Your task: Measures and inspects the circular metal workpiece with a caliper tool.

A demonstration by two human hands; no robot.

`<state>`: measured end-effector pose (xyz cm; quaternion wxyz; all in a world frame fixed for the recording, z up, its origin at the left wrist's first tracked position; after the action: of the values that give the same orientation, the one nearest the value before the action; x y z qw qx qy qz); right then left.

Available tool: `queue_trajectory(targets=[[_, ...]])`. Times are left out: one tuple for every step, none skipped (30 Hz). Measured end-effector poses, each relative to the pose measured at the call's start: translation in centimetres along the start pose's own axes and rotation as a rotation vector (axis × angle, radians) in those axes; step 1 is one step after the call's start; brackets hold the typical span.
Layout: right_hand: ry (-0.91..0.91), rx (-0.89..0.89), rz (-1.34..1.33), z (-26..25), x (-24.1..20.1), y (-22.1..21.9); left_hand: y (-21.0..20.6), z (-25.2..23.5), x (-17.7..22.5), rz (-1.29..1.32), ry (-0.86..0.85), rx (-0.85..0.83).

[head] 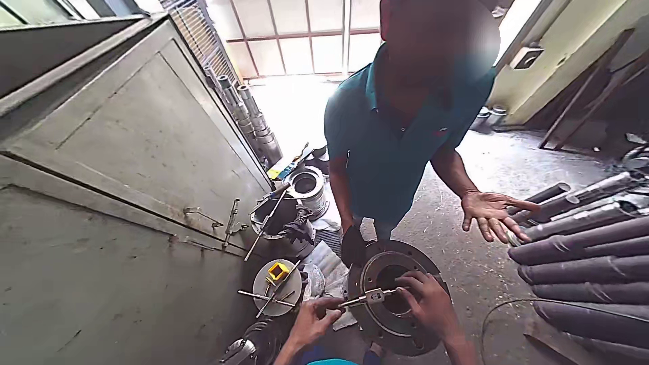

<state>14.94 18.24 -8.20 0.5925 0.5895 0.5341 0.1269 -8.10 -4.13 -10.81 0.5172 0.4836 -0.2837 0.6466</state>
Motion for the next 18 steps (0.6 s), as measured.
queue_trajectory(targets=[[0.005, -0.057, -0.013, -0.1, 0.4, -0.4, -0.9, 0.5, -0.5, 0.094, 0.011, 0.063], [0.001, -0.090, -0.022, 0.1, 0.4, -0.7, -1.8, 0.7, -0.9, 0.194, 0.002, 0.142], [-0.011, -0.089, -0.010, 0.5, 0.1, -0.8, -2.4, 0.5, -1.1, 0.289, -0.016, 0.221], [-0.035, -0.068, 0.020, 1.1, -0.5, -0.7, -2.8, 0.1, -1.0, 0.358, -0.027, 0.274], [-0.069, -0.039, 0.063, 2.0, -1.5, -0.6, -3.0, -0.6, -0.7, 0.403, -0.037, 0.304], [-0.115, -0.019, 0.111, 3.0, -2.9, -0.5, -3.0, -1.5, -0.1, 0.423, -0.039, 0.318], [-0.182, -0.037, 0.141, 4.1, -4.6, -0.5, -2.8, -2.8, 0.9, 0.422, -0.026, 0.312], [-0.252, -0.072, 0.154, 5.2, -6.6, -0.6, -2.7, -4.5, 1.8, 0.399, -0.016, 0.287], [-0.320, -0.116, 0.141, 6.2, -8.6, -0.9, -2.8, -6.6, 2.7, 0.355, -0.022, 0.242], [-0.361, -0.149, 0.127, 7.1, -10.3, -1.5, -3.1, -8.6, 3.3, 0.305, -0.036, 0.175], [-0.381, -0.176, 0.105, 7.8, -11.6, -2.1, -3.4, -10.1, 3.7, 0.260, -0.046, 0.092], [-0.390, -0.203, 0.077, 8.2, -12.0, -2.4, -3.6, -11.0, 3.9, 0.230, -0.055, 0.027], [-0.397, -0.234, 0.034, 8.1, -11.5, -2.2, -3.3, -11.3, 4.0, 0.206, -0.068, -0.012], [-0.407, -0.276, -0.013, 7.6, -10.4, -1.4, -2.6, -11.0, 3.7, 0.183, -0.079, -0.022], [-0.409, -0.306, -0.044, 7.0, -9.1, -0.5, -1.9, -10.0, 3.0, 0.159, -0.089, 0.000], [-0.403, -0.311, -0.057, 6.4, -7.8, 0.4, -1.2, -8.4, 2.4, 0.129, -0.102, 0.036], [-0.379, -0.282, -0.059, 5.5, -6.3, 1.0, -0.6, -6.8, 1.7, 0.100, -0.125, 0.079], [-0.340, -0.225, -0.049, 4.5, -4.7, 1.2, -0.4, -5.1, 0.9, 0.070, -0.162, 0.124]])
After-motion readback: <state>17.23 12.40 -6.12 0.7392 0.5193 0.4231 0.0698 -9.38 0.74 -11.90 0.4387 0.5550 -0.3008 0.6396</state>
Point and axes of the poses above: each hand's wrist, its own z-axis away from the middle knuckle, its own y-axis out of the back of the hand, x = y × z, the point moved 4 cm from there along -z, towards the middle knuckle, and after that the axes turned 7 degrees about y, right-handed, at the moved point
